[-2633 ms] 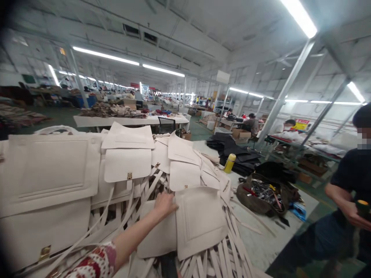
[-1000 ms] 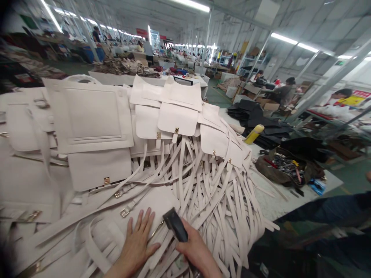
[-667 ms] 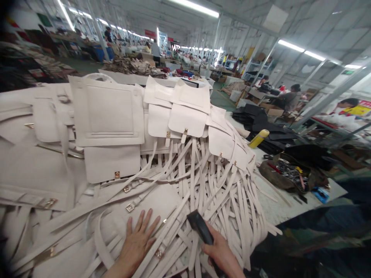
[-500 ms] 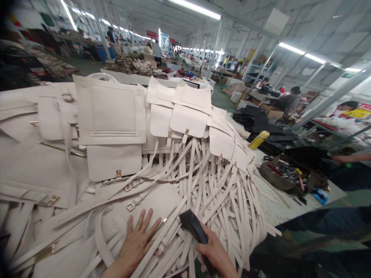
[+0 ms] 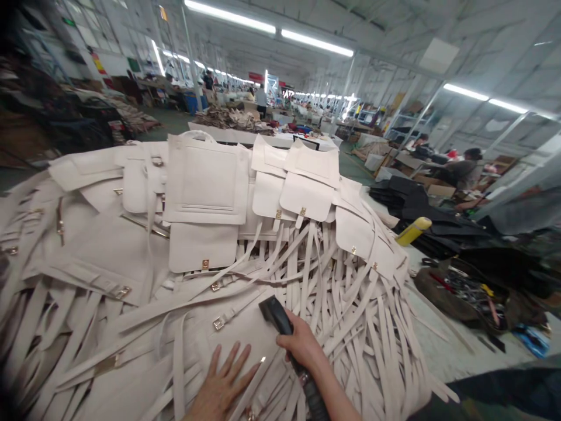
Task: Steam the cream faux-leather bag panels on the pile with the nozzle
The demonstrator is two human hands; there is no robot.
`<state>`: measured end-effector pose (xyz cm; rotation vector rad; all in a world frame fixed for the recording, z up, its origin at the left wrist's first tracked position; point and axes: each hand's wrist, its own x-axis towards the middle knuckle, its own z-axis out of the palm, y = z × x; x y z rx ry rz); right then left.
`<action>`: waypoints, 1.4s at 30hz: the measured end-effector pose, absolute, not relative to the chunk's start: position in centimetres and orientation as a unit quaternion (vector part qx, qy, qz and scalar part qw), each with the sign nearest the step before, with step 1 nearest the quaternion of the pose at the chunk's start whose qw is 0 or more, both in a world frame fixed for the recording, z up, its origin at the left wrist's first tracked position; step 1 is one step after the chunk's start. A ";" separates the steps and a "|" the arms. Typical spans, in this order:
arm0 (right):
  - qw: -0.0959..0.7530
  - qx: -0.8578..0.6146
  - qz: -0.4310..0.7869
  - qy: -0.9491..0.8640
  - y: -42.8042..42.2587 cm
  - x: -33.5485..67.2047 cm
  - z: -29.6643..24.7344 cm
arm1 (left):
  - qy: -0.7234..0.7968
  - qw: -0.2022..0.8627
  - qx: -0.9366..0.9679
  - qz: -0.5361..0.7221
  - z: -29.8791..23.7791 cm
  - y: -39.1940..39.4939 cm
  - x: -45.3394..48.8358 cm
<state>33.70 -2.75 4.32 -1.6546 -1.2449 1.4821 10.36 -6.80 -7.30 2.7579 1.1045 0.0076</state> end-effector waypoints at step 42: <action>0.323 -0.665 0.490 -0.461 -1.7 36.4 2.2 | 0.458 0.195 0.862 0.097 -5.1 -9.7 6.7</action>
